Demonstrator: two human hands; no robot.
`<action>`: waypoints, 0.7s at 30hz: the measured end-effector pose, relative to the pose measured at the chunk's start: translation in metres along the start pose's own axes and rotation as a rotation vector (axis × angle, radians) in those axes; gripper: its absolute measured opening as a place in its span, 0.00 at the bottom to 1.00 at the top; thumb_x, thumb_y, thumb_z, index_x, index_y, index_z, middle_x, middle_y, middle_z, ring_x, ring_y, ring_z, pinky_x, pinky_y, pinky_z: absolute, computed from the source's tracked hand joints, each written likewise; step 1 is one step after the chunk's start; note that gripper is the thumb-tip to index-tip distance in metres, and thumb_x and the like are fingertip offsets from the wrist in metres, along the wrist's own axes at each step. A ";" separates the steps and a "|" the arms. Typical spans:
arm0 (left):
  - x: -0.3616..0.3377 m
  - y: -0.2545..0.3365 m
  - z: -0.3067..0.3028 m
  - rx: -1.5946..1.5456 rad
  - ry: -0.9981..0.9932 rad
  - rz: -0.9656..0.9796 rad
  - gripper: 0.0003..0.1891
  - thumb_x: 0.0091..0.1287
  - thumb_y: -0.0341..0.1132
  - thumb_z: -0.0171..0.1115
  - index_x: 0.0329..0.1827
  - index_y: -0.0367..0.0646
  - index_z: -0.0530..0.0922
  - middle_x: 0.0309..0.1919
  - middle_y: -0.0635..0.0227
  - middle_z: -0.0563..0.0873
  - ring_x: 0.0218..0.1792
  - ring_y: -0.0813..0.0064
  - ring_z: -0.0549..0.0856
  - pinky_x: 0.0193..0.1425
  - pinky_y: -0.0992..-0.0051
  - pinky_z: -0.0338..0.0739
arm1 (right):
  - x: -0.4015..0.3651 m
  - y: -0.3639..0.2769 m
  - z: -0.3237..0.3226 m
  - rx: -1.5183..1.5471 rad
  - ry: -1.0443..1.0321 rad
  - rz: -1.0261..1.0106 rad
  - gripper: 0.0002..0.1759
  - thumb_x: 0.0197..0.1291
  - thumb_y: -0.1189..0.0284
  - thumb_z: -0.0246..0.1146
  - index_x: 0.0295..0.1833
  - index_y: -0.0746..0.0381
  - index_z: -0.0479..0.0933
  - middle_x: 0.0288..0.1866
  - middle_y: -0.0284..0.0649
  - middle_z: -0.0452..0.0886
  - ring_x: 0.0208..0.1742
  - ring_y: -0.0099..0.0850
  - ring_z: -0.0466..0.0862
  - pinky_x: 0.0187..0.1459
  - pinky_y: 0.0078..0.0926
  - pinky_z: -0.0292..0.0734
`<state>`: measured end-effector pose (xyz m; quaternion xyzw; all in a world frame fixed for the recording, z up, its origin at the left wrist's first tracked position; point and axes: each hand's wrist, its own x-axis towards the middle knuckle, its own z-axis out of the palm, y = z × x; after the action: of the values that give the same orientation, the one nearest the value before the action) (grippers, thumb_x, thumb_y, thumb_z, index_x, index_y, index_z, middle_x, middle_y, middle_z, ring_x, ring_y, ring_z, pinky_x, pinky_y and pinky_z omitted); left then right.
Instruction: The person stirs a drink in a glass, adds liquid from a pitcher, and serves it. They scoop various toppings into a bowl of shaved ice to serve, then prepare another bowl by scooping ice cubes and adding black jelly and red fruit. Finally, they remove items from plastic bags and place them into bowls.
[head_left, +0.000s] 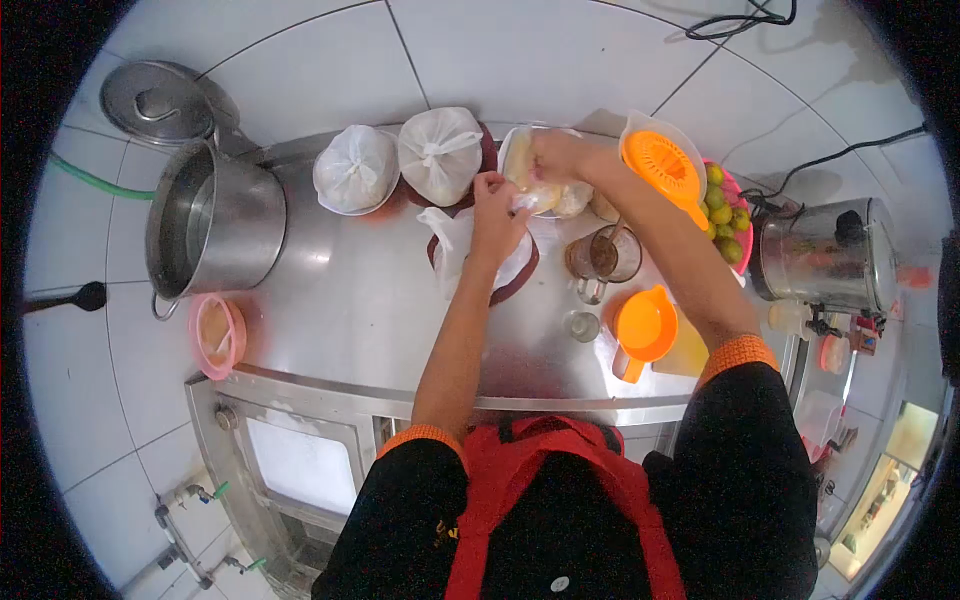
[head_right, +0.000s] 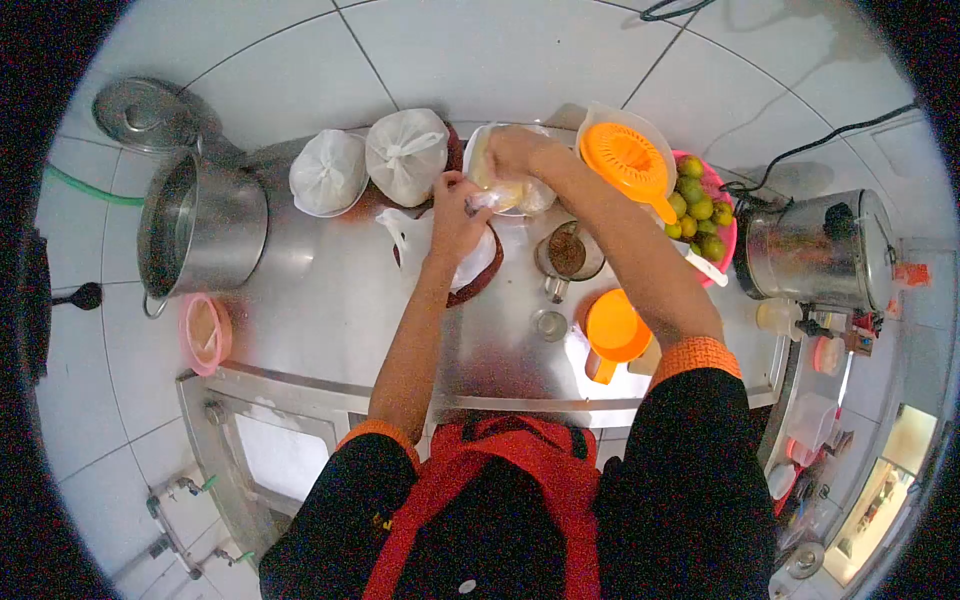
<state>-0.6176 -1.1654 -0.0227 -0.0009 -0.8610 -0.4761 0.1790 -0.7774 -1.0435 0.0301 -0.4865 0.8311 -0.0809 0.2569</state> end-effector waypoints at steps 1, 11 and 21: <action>-0.002 -0.001 0.002 0.001 0.005 -0.005 0.18 0.45 0.28 0.73 0.38 0.37 0.76 0.48 0.54 0.71 0.52 0.54 0.73 0.56 0.62 0.71 | -0.005 -0.005 -0.001 -0.233 -0.035 0.094 0.17 0.50 0.69 0.64 0.47 0.60 0.80 0.49 0.47 0.80 0.49 0.45 0.80 0.49 0.41 0.77; -0.005 0.003 0.003 -0.042 -0.047 -0.108 0.14 0.48 0.23 0.69 0.36 0.34 0.75 0.48 0.53 0.72 0.47 0.53 0.78 0.51 0.62 0.74 | -0.026 -0.073 -0.014 -0.578 0.121 0.325 0.18 0.54 0.65 0.65 0.51 0.54 0.82 0.65 0.33 0.70 0.70 0.40 0.65 0.58 0.55 0.70; 0.001 -0.003 0.001 0.027 -0.051 -0.044 0.15 0.48 0.27 0.70 0.39 0.39 0.76 0.44 0.55 0.77 0.41 0.58 0.80 0.41 0.67 0.78 | -0.024 -0.035 -0.008 -0.643 0.165 -0.015 0.08 0.50 0.68 0.63 0.34 0.55 0.86 0.68 0.33 0.68 0.71 0.41 0.61 0.59 0.48 0.69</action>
<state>-0.6193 -1.1664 -0.0256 0.0081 -0.8713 -0.4683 0.1464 -0.7451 -1.0419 0.0593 -0.5405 0.8286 0.1446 0.0212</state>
